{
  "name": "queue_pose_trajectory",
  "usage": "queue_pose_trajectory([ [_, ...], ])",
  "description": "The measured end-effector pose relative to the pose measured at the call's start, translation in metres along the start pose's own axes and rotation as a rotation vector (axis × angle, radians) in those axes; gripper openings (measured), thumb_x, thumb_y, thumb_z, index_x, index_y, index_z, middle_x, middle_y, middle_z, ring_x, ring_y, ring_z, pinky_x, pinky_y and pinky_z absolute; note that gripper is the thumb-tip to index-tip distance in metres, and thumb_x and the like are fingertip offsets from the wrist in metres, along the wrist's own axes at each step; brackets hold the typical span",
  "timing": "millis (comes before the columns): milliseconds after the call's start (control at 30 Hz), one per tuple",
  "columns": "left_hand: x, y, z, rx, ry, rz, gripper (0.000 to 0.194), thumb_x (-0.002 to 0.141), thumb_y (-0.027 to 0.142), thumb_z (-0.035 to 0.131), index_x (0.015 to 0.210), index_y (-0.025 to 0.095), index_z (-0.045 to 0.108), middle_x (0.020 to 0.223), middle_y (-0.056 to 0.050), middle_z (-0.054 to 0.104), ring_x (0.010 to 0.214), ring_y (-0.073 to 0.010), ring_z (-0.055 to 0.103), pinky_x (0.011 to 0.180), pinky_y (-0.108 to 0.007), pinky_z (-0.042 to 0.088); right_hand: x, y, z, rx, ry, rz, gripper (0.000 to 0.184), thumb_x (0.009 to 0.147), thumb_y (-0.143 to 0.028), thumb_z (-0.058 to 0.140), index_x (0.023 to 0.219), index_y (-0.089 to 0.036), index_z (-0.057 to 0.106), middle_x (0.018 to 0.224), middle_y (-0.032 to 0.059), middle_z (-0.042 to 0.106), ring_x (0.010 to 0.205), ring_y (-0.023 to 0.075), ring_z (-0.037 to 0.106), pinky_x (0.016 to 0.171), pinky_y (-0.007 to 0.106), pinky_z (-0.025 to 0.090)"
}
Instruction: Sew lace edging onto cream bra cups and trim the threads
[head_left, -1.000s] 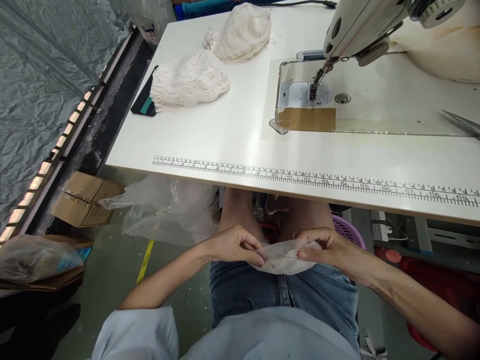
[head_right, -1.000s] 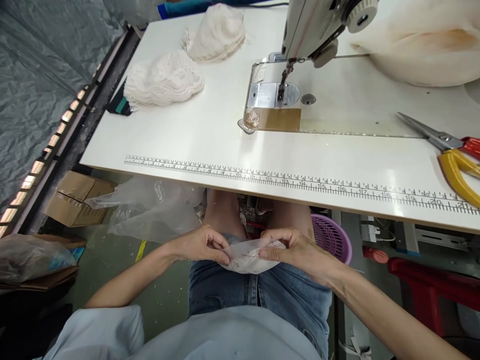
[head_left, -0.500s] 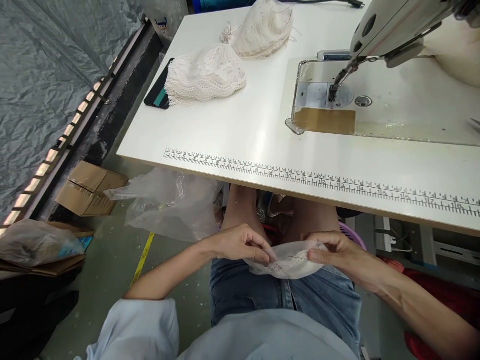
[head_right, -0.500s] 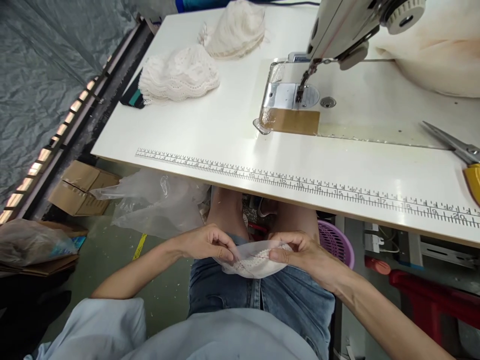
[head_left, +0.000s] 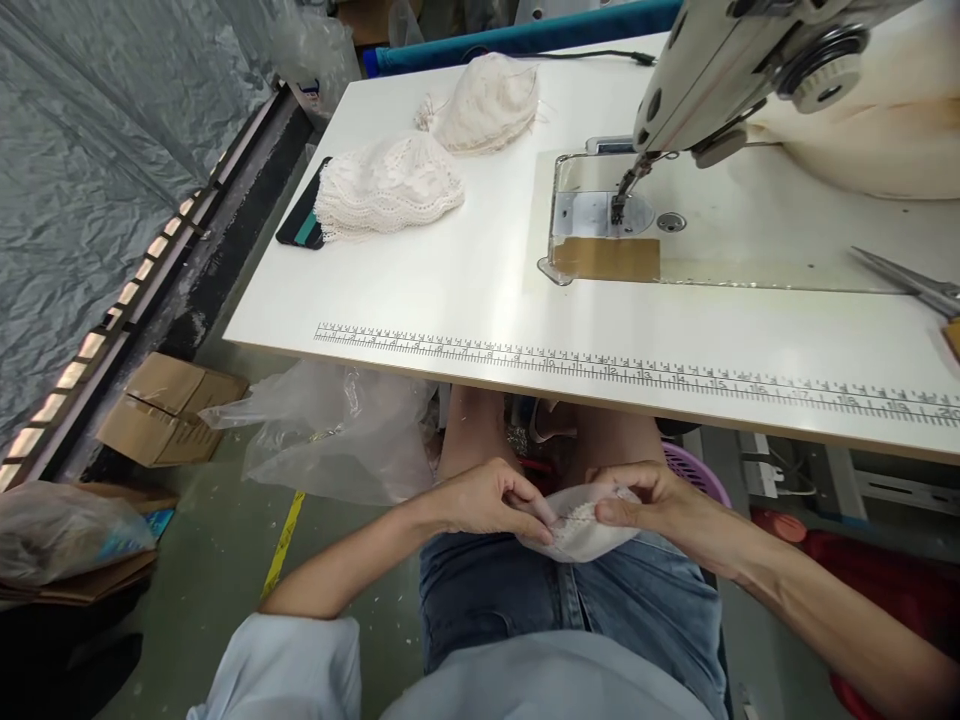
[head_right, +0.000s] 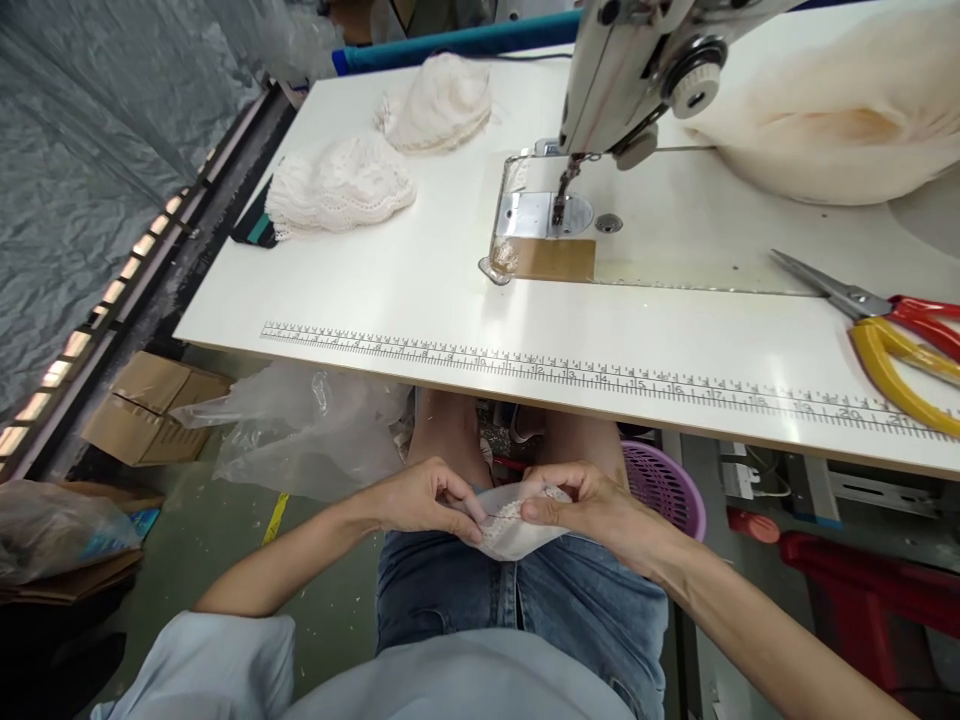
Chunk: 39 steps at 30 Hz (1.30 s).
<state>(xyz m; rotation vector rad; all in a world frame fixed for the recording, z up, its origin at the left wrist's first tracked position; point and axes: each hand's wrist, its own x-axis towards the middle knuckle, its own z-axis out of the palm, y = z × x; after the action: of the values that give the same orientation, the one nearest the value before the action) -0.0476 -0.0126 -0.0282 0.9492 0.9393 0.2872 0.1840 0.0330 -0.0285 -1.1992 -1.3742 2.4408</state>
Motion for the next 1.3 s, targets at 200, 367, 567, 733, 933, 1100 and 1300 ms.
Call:
queue_pose_trajectory([
  [200, -0.001, 0.004, -0.002, -0.051, -0.014, -0.028, 0.034, 0.062, 0.034, 0.077, 0.089, 0.012, 0.074, 0.079, -0.005, 0.072, 0.073, -0.0148, 0.064, 0.072, -0.023, 0.049, -0.002, -0.007, 0.006, -0.041, -0.025, -0.017, 0.026, 0.07, -0.045, 0.072, 0.072, -0.02, 0.071, 0.074, 0.0017, 0.061, 0.072, 0.0156, 0.054, 0.065, 0.026, 0.043],
  [367, 0.004, 0.013, 0.005, -0.017, 0.025, -0.024, 0.033, 0.059, 0.034, 0.079, 0.085, 0.012, 0.074, 0.069, 0.0, 0.068, 0.066, -0.0115, 0.058, 0.065, -0.021, 0.044, -0.001, -0.007, 0.01, -0.051, -0.051, -0.047, 0.027, 0.073, -0.047, 0.069, 0.075, -0.02, 0.071, 0.072, 0.001, 0.058, 0.069, 0.0142, 0.051, 0.062, 0.025, 0.04],
  [567, 0.009, 0.015, 0.007, -0.082, 0.072, -0.052, 0.028, 0.056, 0.033, 0.081, 0.075, 0.012, 0.075, 0.06, 0.001, 0.065, 0.057, -0.0084, 0.052, 0.058, -0.019, 0.042, -0.004, -0.011, 0.006, -0.051, -0.097, -0.084, 0.028, 0.077, -0.045, 0.066, 0.079, -0.018, 0.071, 0.077, 0.0021, 0.058, 0.073, 0.0149, 0.051, 0.065, 0.026, 0.039],
  [733, 0.002, 0.01, -0.001, -0.082, 0.061, -0.024, 0.028, 0.055, 0.032, 0.081, 0.075, 0.013, 0.075, 0.063, 0.0, 0.067, 0.058, -0.0087, 0.055, 0.06, -0.019, 0.044, -0.001, -0.008, 0.006, -0.059, -0.107, -0.056, 0.029, 0.072, -0.045, 0.071, 0.078, -0.017, 0.069, 0.074, 0.0012, 0.058, 0.07, 0.0144, 0.05, 0.063, 0.025, 0.037],
  [933, -0.019, 0.027, -0.019, -0.133, 0.035, 0.06, 0.036, 0.048, 0.038, 0.084, 0.073, 0.014, 0.075, 0.061, 0.0, 0.067, 0.054, -0.0087, 0.055, 0.061, -0.02, 0.047, -0.009, -0.054, 0.013, -0.347, -0.175, -0.178, 0.028, 0.078, -0.045, 0.064, 0.073, -0.017, 0.064, 0.071, -0.0008, 0.051, 0.066, 0.0123, 0.045, 0.058, 0.023, 0.032],
  [1100, -0.033, 0.028, -0.046, -0.376, 0.092, 0.281, 0.059, 0.023, 0.05, 0.086, 0.067, 0.013, 0.073, 0.059, -0.003, 0.067, 0.055, -0.0137, 0.059, 0.06, -0.024, 0.048, 0.007, -0.134, 0.023, -0.282, -0.215, -0.394, 0.028, 0.084, -0.044, 0.057, 0.077, -0.018, 0.06, 0.073, 0.0004, 0.053, 0.069, 0.0127, 0.049, 0.061, 0.023, 0.038],
  [1300, -0.041, 0.052, -0.064, -0.556, 0.33, 0.635, 0.036, 0.051, 0.044, 0.084, 0.076, 0.02, 0.073, 0.071, -0.003, 0.071, 0.069, -0.018, 0.066, 0.067, -0.026, 0.051, 0.079, -0.211, 0.013, -0.129, 0.111, -0.495, 0.027, 0.076, -0.045, 0.067, 0.086, -0.024, 0.055, 0.07, -0.0031, 0.055, 0.058, 0.011, 0.052, 0.049, 0.021, 0.042],
])
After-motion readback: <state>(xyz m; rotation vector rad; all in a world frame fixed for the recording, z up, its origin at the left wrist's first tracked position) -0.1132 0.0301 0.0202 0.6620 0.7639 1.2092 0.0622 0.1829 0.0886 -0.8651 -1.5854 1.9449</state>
